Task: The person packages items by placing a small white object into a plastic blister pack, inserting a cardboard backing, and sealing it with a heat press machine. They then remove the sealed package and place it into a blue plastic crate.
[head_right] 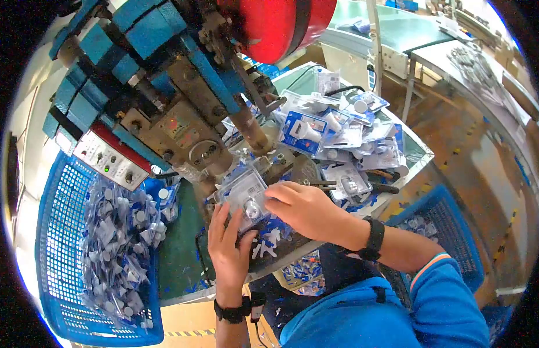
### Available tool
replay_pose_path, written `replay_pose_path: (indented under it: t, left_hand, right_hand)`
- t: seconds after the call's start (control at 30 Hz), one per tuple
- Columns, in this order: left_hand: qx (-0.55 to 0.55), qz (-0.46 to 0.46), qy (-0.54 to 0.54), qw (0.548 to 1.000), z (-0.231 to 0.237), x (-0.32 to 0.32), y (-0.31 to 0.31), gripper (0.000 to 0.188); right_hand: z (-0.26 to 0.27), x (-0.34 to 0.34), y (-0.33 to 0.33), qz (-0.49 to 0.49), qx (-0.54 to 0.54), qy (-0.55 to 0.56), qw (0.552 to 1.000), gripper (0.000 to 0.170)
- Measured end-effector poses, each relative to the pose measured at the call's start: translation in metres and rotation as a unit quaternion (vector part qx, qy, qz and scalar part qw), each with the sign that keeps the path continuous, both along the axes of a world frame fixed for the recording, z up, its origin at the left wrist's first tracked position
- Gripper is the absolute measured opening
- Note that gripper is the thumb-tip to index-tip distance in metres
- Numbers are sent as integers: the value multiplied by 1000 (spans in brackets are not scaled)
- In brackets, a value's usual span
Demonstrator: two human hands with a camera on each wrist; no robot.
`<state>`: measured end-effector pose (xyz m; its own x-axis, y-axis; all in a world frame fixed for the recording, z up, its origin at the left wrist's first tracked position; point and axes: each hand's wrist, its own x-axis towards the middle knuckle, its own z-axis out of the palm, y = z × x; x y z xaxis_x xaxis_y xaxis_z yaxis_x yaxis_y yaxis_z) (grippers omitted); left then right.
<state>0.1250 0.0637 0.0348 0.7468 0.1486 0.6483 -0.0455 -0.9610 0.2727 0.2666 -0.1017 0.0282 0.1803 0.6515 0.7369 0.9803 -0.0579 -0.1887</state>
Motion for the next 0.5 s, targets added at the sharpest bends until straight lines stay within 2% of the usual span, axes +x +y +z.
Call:
replay_pose_path:
  t: [0.07, 0.17, 0.5]
  left_hand:
    - [-37, -13, 2, 999, -6, -1, 4, 35]
    - [-7, -16, 8, 1000, -5, 2, 5, 35]
    - [-49, -33, 7, 998, -5, 8, 16, 31]
  right_hand:
    - [-2, 1, 1, -15, 9, 2, 1000, 25]
    - [-6, 4, 5, -11, 19, 3, 1000, 24]
    - [0, 6, 11, -19, -6, 5, 1000, 25]
